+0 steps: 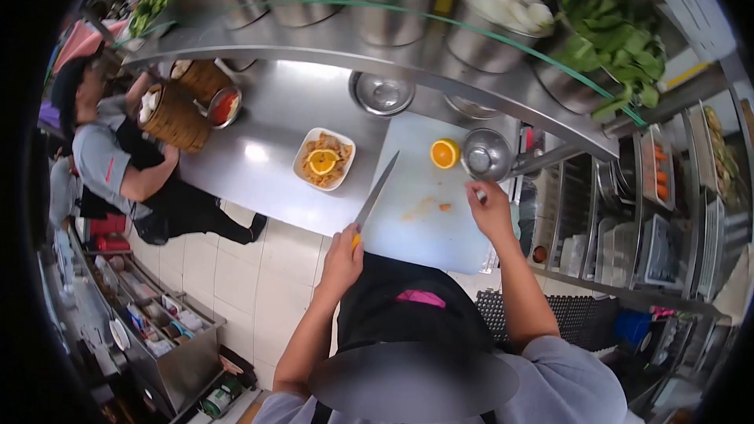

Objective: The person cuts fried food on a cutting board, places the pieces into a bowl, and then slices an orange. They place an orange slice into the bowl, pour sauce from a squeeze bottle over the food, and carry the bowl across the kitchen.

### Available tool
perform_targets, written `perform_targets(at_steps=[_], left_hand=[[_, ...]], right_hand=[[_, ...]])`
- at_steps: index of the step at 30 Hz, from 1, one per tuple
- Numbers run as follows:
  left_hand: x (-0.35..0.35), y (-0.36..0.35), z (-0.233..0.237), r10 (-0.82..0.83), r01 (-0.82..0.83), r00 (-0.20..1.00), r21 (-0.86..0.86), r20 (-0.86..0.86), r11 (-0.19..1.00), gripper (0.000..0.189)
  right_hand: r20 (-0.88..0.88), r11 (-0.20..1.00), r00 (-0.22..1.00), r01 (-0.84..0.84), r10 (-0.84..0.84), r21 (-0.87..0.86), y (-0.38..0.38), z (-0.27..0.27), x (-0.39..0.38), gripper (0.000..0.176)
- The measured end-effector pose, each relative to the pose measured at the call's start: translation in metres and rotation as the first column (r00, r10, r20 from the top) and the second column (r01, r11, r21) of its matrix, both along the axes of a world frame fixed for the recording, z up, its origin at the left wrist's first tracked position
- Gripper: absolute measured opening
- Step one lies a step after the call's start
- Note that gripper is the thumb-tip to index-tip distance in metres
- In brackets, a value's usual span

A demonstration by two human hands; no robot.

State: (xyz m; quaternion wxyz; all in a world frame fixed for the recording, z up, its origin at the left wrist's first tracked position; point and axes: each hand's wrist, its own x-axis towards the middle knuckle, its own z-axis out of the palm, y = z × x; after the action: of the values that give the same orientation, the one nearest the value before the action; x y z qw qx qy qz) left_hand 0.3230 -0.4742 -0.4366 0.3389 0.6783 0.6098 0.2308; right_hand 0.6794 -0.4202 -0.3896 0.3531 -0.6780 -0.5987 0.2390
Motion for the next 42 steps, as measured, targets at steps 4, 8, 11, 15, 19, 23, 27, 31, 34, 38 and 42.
perform_targets(at_steps=[4,8,11,15,19,23,27,31,34,38,42], left_hand=[[0.05,0.044,-0.032,-0.043,0.045,0.997,0.027,-0.065,0.999,0.057],[0.075,0.065,-0.042,-0.157,0.195,0.957,0.139,-0.245,0.971,0.07],[0.076,0.059,-0.013,-0.132,0.185,0.94,0.144,-0.315,0.972,0.071],[0.054,0.045,0.009,-0.145,0.203,0.951,0.197,-0.274,0.959,0.07],[0.018,0.031,0.016,-0.128,0.183,0.971,0.28,-0.204,0.942,0.067],[-0.012,0.033,0.021,-0.126,0.166,0.983,0.349,-0.134,0.922,0.063],[-0.023,0.062,0.054,-0.147,0.161,0.987,0.429,-0.064,0.889,0.058],[-0.035,0.096,0.095,-0.202,0.158,0.979,0.506,0.033,0.848,0.053],[-0.036,0.12,0.135,-0.262,0.174,0.961,0.547,0.086,0.819,0.047],[-0.038,0.139,0.182,-0.294,0.148,0.939,0.559,0.181,0.816,0.039],[-0.048,0.149,0.21,-0.289,0.115,0.929,0.561,0.232,0.82,0.037]], right_hand=[[0.148,0.99,0.983,0.119,-0.106,-0.081,-0.05,-0.032,0.022,0.019],[0.211,0.999,0.977,0.043,-0.038,-0.019,-0.044,-0.046,-0.018,0.025],[0.284,0.998,0.957,-0.065,0.057,0.021,-0.032,-0.069,-0.034,0.019],[0.338,0.995,0.937,-0.073,0.09,-0.063,-0.027,-0.083,-0.035,0.008],[0.339,0.998,0.938,-0.069,0.067,-0.006,-0.032,-0.091,-0.03,0.008],[0.351,0.999,0.935,-0.029,0.041,-0.039,-0.036,-0.088,-0.03,0.01],[-0.273,0.999,0.961,0.046,-0.037,0.025,-0.034,-0.025,-0.048,0.012],[-0.626,0.841,0.628,-0.089,0.463,0.533,-0.068,0.194,-0.114,0.011],[-0.38,0.465,0.354,-0.194,0.854,0.864,-0.101,0.302,-0.148,0.009],[-0.148,0.169,0.096,-0.272,0.984,0.947,-0.106,0.355,-0.184,0.012],[-0.185,0.186,0.023,-0.086,0.982,0.979,-0.108,0.352,-0.233,0.011]])
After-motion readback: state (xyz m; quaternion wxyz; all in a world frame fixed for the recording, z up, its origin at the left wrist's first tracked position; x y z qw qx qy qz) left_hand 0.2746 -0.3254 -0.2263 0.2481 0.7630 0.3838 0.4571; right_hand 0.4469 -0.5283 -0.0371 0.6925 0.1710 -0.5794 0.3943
